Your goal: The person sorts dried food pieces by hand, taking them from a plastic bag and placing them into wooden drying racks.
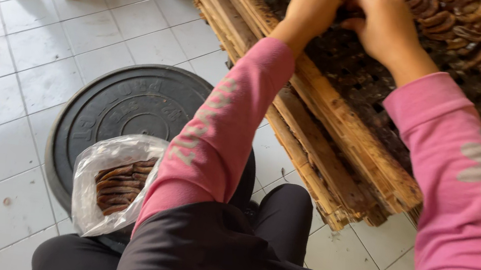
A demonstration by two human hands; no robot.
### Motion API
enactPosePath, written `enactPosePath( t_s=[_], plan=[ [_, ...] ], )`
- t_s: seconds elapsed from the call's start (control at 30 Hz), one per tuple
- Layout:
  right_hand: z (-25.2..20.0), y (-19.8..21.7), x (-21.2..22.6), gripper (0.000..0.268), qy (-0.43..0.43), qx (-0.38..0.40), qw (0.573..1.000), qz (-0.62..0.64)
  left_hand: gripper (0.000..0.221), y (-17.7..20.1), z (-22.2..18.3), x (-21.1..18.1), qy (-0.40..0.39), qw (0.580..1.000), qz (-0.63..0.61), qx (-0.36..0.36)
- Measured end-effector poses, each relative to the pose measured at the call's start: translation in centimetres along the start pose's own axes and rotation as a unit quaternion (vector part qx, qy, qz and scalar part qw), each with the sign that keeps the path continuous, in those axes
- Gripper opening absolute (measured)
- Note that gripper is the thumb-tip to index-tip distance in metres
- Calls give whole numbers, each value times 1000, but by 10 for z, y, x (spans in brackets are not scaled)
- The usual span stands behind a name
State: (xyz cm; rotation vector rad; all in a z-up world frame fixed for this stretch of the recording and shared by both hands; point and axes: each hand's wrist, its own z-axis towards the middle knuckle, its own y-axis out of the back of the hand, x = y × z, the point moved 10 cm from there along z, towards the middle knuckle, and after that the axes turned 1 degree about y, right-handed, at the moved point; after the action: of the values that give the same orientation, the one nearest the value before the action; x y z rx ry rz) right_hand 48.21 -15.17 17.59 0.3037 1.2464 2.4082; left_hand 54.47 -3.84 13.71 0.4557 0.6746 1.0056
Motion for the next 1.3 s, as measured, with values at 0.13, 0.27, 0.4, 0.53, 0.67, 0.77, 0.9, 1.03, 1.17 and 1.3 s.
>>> enactPosePath(
  t_s=[0.13, 0.27, 0.4, 0.53, 0.67, 0.77, 0.9, 1.03, 1.17, 1.3],
  plan=[
    [-5, -15, -9, 12, 3, 10, 990, -140, 29, 11, -7, -7, -36, 995, 19, -87],
    [-4, -19, -8, 8, 9, 5, 988, -155, 29, 1, -7, 0, -53, 995, -1, -81],
    [-1, -8, -3, 13, -7, -3, 998, -68, 23, -30, 7, 17, 3, 998, -64, -1],
    [-2, 1, 14, 12, 18, -51, 993, -103, 25, -31, 3, 8, -47, 998, -27, -26],
    [1, -5, 6, 12, 2, -21, 995, -101, 31, -23, 1, 4, -17, 999, -4, -37],
    [-2, -10, -11, 13, -42, 6, 998, -51, 38, -13, -5, 0, -38, 995, -50, -75],
    [1, -8, 0, 16, -8, -18, 991, -130, 56, -20, -1, 3, -66, 986, -146, -41],
    [6, 1, 15, 28, -20, -21, 996, -88, 54, -13, -3, 6, -90, 977, -155, -119],
    [12, 19, 34, 33, -6, -43, 998, -43, 37, -21, 0, 16, -48, 956, -281, -67],
    [14, 35, 53, 23, 45, -87, 995, -19, 25, -17, 4, 20, -10, 964, -255, -78]
  ],
)
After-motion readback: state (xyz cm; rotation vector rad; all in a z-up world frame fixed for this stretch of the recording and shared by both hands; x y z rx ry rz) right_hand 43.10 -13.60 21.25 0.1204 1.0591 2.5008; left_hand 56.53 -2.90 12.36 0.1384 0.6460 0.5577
